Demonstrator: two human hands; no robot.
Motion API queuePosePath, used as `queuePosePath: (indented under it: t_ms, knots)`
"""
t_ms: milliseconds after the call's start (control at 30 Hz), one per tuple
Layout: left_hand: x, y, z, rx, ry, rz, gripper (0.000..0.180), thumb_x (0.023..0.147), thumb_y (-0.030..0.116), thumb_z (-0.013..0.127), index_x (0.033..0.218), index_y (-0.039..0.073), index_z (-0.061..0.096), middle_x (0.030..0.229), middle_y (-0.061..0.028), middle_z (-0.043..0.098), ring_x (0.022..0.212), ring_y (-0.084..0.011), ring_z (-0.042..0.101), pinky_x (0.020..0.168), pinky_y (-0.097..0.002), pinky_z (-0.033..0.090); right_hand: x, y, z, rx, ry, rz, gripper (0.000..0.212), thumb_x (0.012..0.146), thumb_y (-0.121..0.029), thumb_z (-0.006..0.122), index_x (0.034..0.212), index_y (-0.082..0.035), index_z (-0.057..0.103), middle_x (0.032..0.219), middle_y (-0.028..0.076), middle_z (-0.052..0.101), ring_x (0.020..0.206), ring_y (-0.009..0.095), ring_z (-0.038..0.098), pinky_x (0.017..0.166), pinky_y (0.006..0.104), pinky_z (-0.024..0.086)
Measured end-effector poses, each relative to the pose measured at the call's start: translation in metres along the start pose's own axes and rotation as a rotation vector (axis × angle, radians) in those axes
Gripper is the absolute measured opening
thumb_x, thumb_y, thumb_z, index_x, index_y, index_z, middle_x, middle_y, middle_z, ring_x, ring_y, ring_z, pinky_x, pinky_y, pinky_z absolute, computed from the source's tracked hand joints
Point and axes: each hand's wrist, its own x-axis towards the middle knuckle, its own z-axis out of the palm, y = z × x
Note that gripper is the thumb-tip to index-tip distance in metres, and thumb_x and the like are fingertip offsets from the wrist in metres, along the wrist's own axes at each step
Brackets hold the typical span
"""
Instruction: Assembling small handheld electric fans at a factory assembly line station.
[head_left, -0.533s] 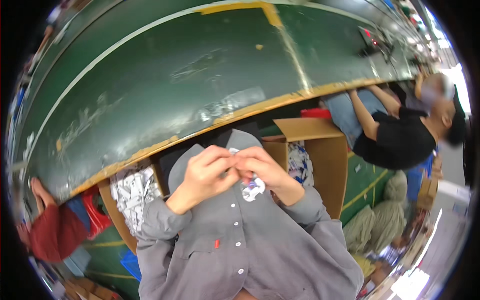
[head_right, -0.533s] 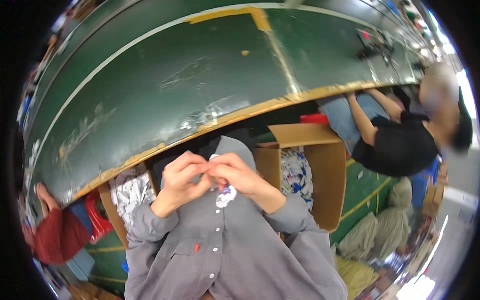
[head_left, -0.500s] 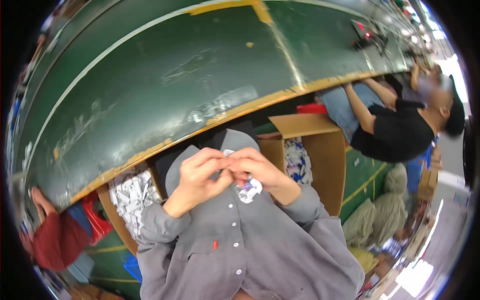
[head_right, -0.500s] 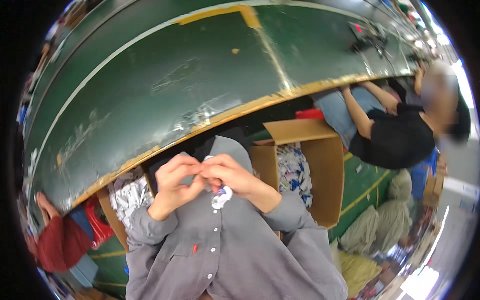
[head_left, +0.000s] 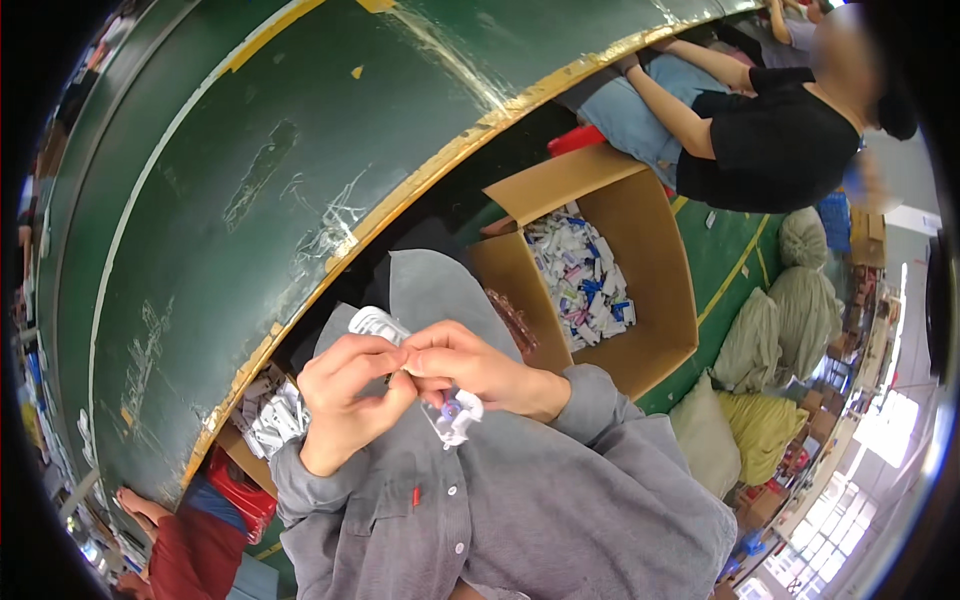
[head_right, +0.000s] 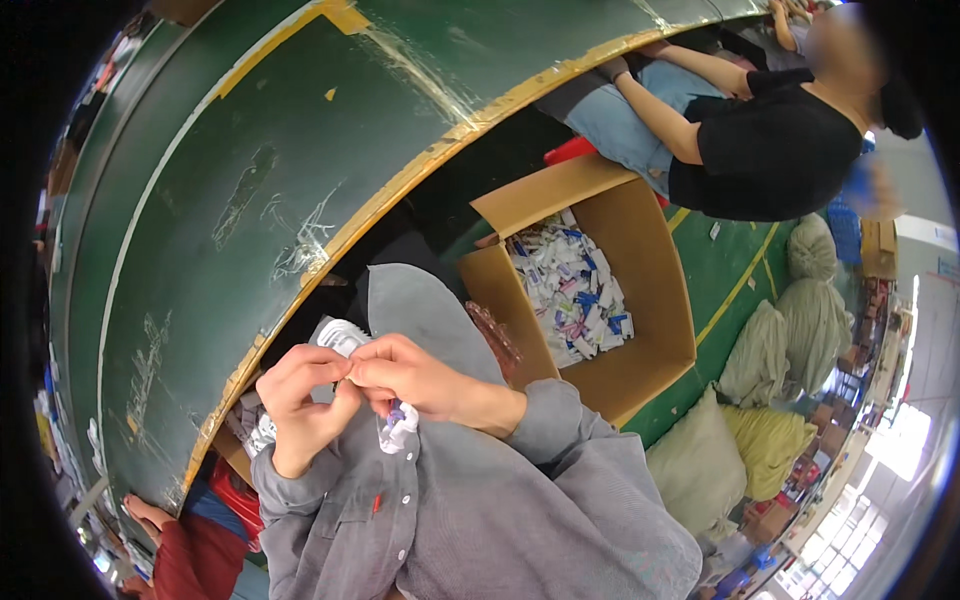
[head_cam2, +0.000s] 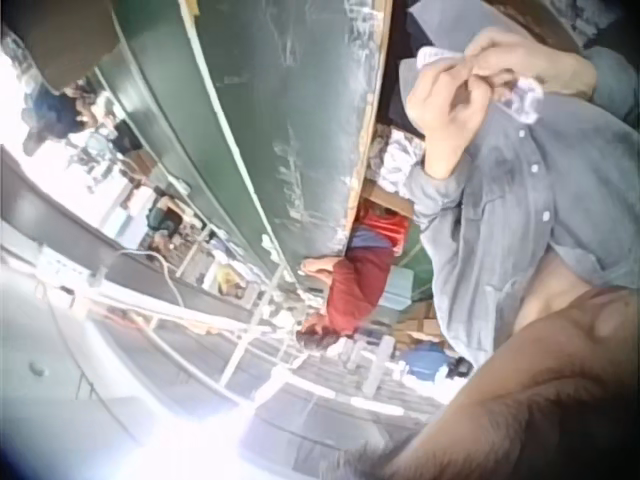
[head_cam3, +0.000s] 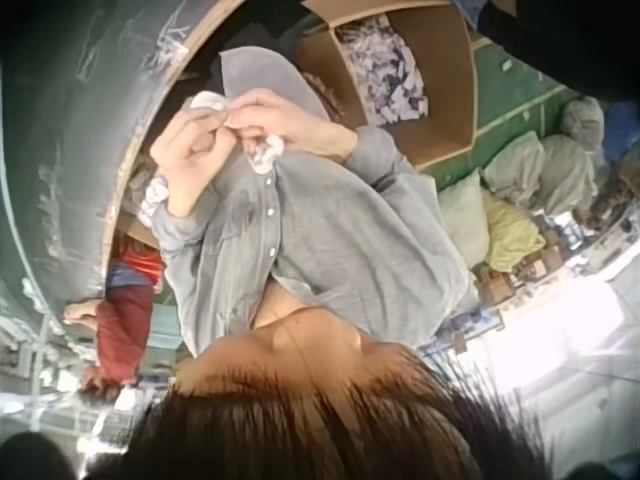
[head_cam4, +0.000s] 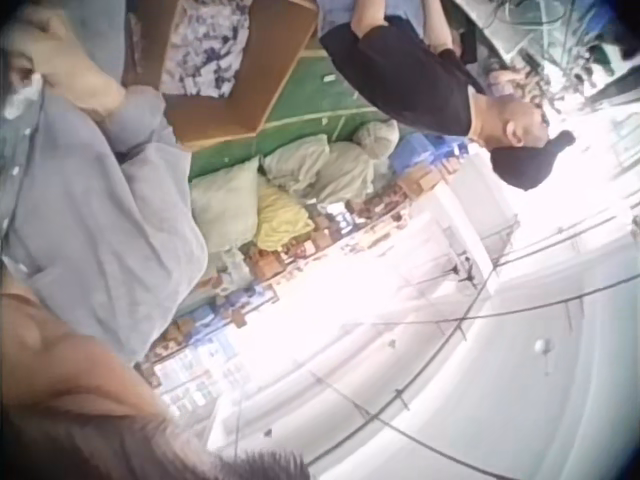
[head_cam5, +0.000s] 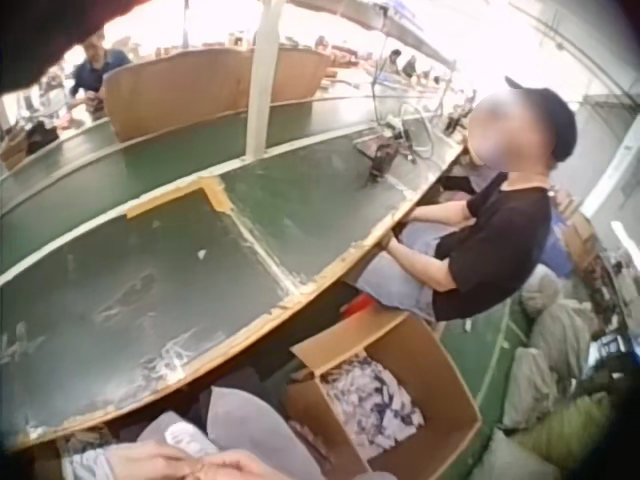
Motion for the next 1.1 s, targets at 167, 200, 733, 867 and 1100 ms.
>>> queuePosePath:
  t_ms: [167,200,733,867,1100]
  knots:
    - [0.004,-0.003,0.007,-0.302,-0.110,-0.222,0.017,0.065,-0.004,0.070,0.082,-0.001,0.068,0.081,-0.0101,0.067,0.065,-0.0156,0.066,0.058,-0.0257,0.053,-0.008,0.000,-0.002,0.259,0.026,0.042,0.020,0.093,-0.015,0.051,0.083,-0.003,0.062,0.059,-0.004,0.044,0.052,0.006,0.046,0.051,0.0237,0.042]
    - [0.005,-0.001,0.009,-0.305,-0.114,-0.221,0.017,0.065,-0.004,0.070,0.082,-0.001,0.068,0.081,-0.0101,0.067,0.065,-0.0156,0.066,0.058,-0.0257,0.053,-0.009,0.001,-0.005,0.268,0.057,0.045,0.020,0.093,-0.016,0.051,0.083,-0.002,0.062,0.059,-0.004,0.044,0.051,0.007,0.046,0.051,0.0240,0.042]
    - [0.007,0.000,0.009,-0.169,-0.100,-0.348,0.022,0.067,-0.005,0.071,0.088,-0.001,0.071,0.083,-0.0117,0.070,0.070,-0.0182,0.068,0.065,-0.0284,0.054,-0.001,0.003,-0.011,0.141,0.058,-0.032,0.020,0.094,-0.016,0.050,0.095,-0.002,0.064,0.060,-0.004,0.043,0.053,0.009,0.049,0.051,0.0253,0.041]
    - [0.003,-0.003,0.007,-0.243,-0.155,-0.392,0.020,0.068,-0.005,0.071,0.087,-0.001,0.071,0.084,-0.0118,0.071,0.072,-0.0190,0.069,0.063,-0.0265,0.054,-0.004,0.007,-0.007,0.214,0.106,0.046,0.021,0.094,-0.016,0.048,0.095,-0.002,0.064,0.060,-0.004,0.041,0.054,0.009,0.049,0.053,0.0271,0.042]
    - [0.009,0.019,0.012,-0.032,-0.162,-0.158,0.020,0.065,-0.002,0.076,0.084,0.002,0.071,0.081,-0.0090,0.069,0.070,-0.0207,0.069,0.063,-0.0281,0.054,-0.030,-0.008,0.005,-0.161,0.194,-0.013,0.022,0.096,-0.018,0.050,0.082,-0.004,0.060,0.061,-0.002,0.050,0.052,0.006,0.049,0.047,0.0227,0.036]
